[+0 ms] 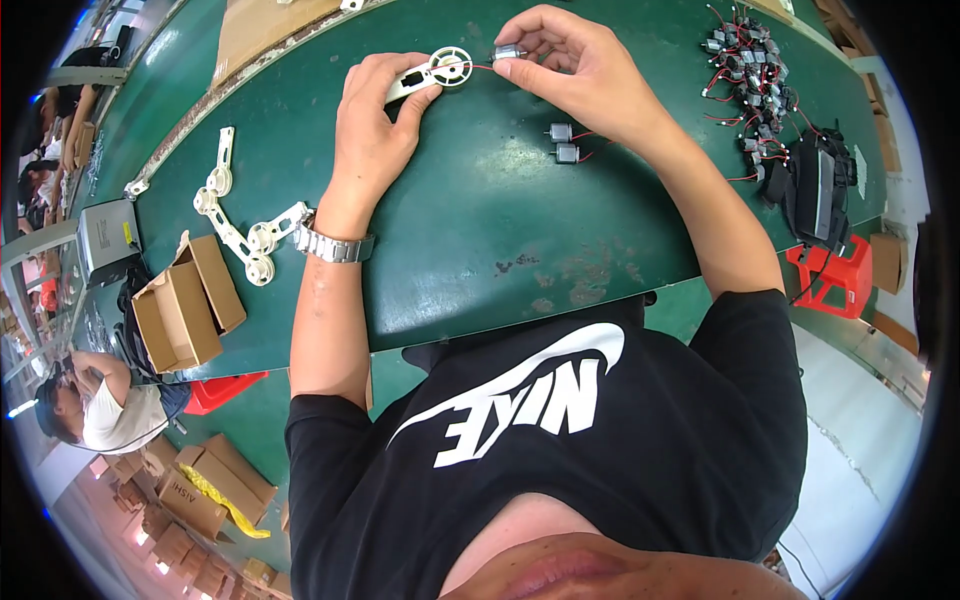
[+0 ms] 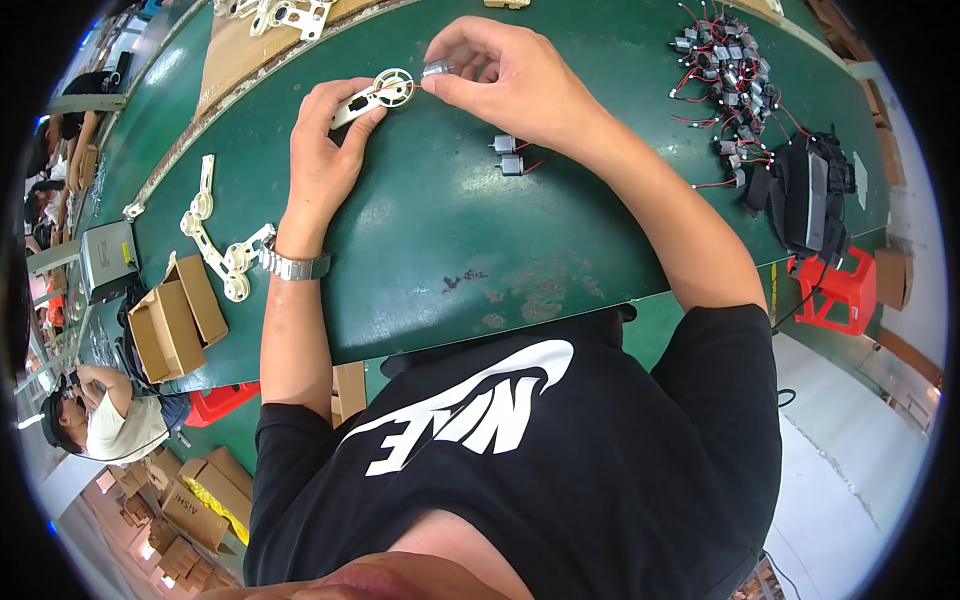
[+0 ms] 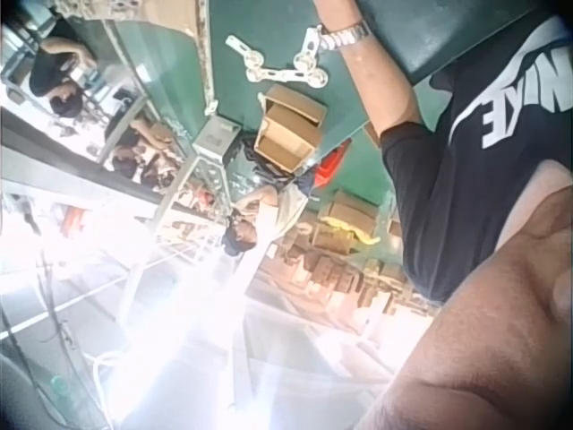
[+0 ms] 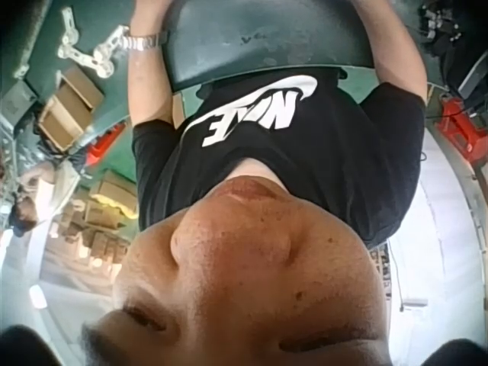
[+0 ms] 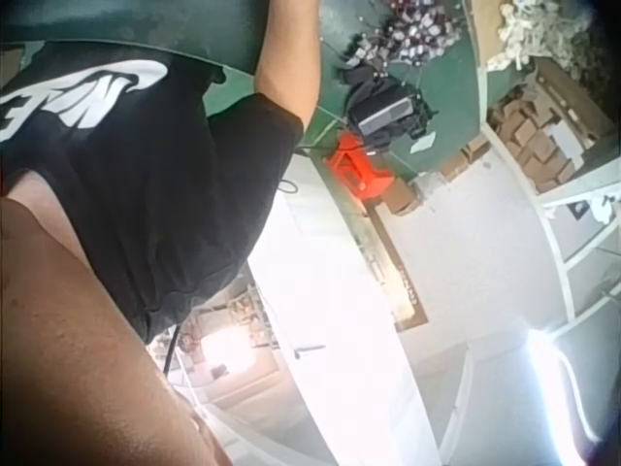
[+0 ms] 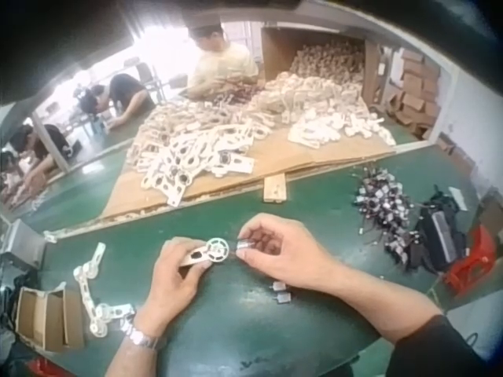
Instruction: The person assembles small electronic components into white plastic frames by hand on a factory production line.
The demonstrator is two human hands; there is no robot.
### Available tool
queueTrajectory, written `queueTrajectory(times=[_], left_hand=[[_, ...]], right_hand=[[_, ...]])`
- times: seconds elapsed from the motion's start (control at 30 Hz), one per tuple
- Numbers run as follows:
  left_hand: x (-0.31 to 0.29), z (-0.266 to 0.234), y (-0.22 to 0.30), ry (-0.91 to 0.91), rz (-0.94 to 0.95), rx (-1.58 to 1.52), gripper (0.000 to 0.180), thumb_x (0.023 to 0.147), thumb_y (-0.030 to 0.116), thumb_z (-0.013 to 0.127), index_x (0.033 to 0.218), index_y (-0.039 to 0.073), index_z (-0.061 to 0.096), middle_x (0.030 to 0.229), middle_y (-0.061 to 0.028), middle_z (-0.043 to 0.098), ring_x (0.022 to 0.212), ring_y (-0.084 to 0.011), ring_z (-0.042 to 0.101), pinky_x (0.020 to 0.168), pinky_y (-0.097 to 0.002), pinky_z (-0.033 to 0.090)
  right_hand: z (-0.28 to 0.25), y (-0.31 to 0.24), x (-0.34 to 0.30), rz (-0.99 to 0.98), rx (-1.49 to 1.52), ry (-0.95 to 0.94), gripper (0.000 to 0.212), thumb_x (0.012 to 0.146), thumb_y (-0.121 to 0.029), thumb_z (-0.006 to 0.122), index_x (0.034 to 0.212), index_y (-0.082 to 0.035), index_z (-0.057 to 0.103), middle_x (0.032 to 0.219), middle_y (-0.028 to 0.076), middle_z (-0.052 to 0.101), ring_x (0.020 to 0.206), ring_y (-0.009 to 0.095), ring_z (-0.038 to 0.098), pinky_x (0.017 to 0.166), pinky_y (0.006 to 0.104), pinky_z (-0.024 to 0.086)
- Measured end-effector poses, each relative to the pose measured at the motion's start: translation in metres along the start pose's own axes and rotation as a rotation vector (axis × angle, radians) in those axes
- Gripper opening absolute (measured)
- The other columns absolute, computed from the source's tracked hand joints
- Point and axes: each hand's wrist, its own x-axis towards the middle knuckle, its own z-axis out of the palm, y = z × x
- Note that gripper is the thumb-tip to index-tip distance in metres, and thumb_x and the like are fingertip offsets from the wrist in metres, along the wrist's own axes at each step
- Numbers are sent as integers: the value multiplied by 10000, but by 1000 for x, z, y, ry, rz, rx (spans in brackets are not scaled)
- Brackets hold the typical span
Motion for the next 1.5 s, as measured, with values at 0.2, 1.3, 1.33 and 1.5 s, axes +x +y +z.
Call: queueTrajectory(times=[0.2,1.3,1.33,1.5], left_hand=[[2,-1,2,13,-22,-18,286,909,101,795,1182,58,721,1132,-93,702,1063,-259,653,941,-354,518],[0,9,23,87,206,146,288,815,88,829,1093,107,761,1054,-38,658,1105,-289,562,971,-428,450],[-1,10,25,89,202,149,286,814,86,828,1091,106,760,1046,-34,656,1103,-287,562,965,-429,446],[0,13,29,107,216,176,277,805,77,824,1073,101,757,1014,-25,645,1090,-280,565,941,-429,440]], right_hand=[[-1,5,1,-14,-89,19,269,922,-225,800,1095,-36,718,857,20,696,742,92,619,688,269,529],[23,13,-7,-493,-616,102,212,871,-79,771,1074,-55,714,989,81,682,934,270,648,795,399,557],[25,14,-8,-496,-658,115,215,854,-83,780,1061,-64,722,998,69,663,954,277,624,822,406,549],[26,10,-10,-517,-790,149,173,844,-121,785,999,-70,728,975,53,626,949,269,590,825,386,539]])
